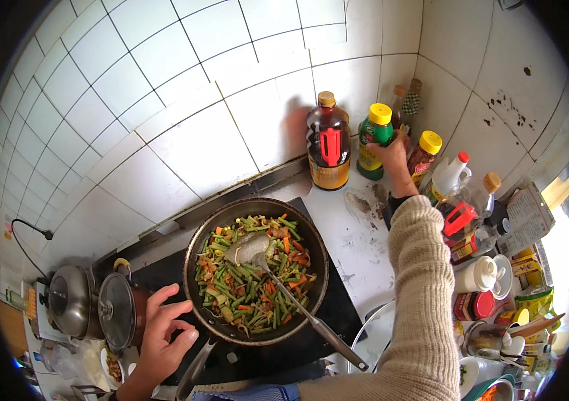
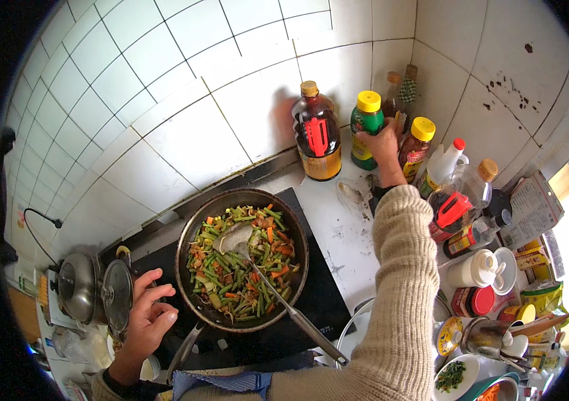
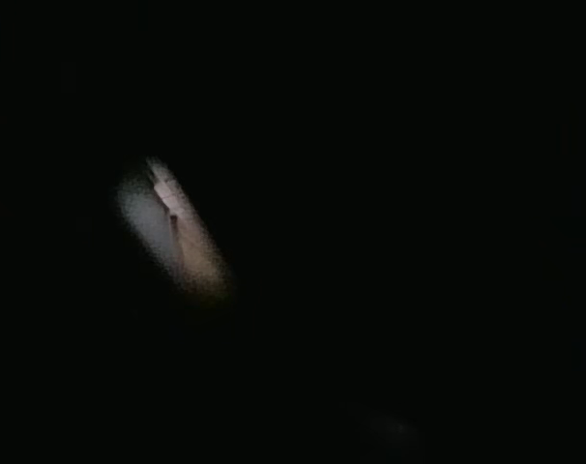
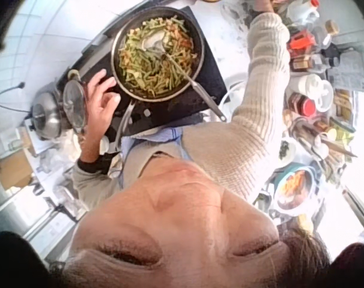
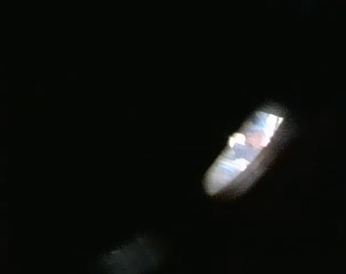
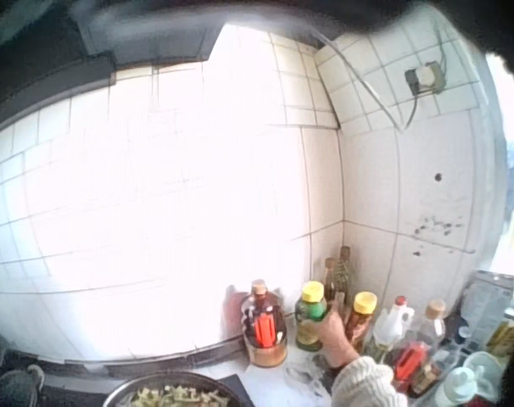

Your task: The person stir-fries mixed vegetables in a pan, adds seasonings, and transfers cooked portions to a bowl. They also handle a pot of boiling water, rinse it in the sink, and add green beans to the pan.

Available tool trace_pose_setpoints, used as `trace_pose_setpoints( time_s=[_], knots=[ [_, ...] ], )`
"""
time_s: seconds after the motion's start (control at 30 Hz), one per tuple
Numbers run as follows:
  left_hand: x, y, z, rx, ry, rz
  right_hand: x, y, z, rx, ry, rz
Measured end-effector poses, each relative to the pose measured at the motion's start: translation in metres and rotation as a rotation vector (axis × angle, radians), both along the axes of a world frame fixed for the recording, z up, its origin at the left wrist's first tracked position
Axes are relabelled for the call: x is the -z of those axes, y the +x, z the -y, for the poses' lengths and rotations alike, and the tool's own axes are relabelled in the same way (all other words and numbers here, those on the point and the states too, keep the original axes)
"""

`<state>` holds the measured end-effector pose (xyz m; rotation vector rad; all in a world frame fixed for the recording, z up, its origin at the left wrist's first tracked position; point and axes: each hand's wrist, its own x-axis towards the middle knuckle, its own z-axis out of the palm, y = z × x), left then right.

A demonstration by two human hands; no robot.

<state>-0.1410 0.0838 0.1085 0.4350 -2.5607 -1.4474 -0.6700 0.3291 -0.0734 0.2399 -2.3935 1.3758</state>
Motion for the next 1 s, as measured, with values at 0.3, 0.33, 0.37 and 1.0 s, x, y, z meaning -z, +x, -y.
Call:
trace_pose_setpoints(
  time_s=[0.3, 0.33, 0.37, 1.0],
  knots=[
    [-0.005, 0.021, -0.002, 0.212, 0.031, 0.019, -0.005, 0.081, 0.015, 0.060, -0.321, 0.036],
    [-0.007, 0.022, 0.001, 0.235, 0.032, -0.007, -0.012, 0.094, 0.013, 0.062, -0.361, 0.014],
    [-0.007, 0.020, 0.002, 0.264, 0.038, -0.034, -0.020, 0.106, 0.004, 0.012, -0.401, -0.009],
    [-0.079, 0.023, -0.016, 0.786, -0.303, -0.796, -0.240, 0.493, -0.038, -1.012, -0.417, 0.831]
  ],
)
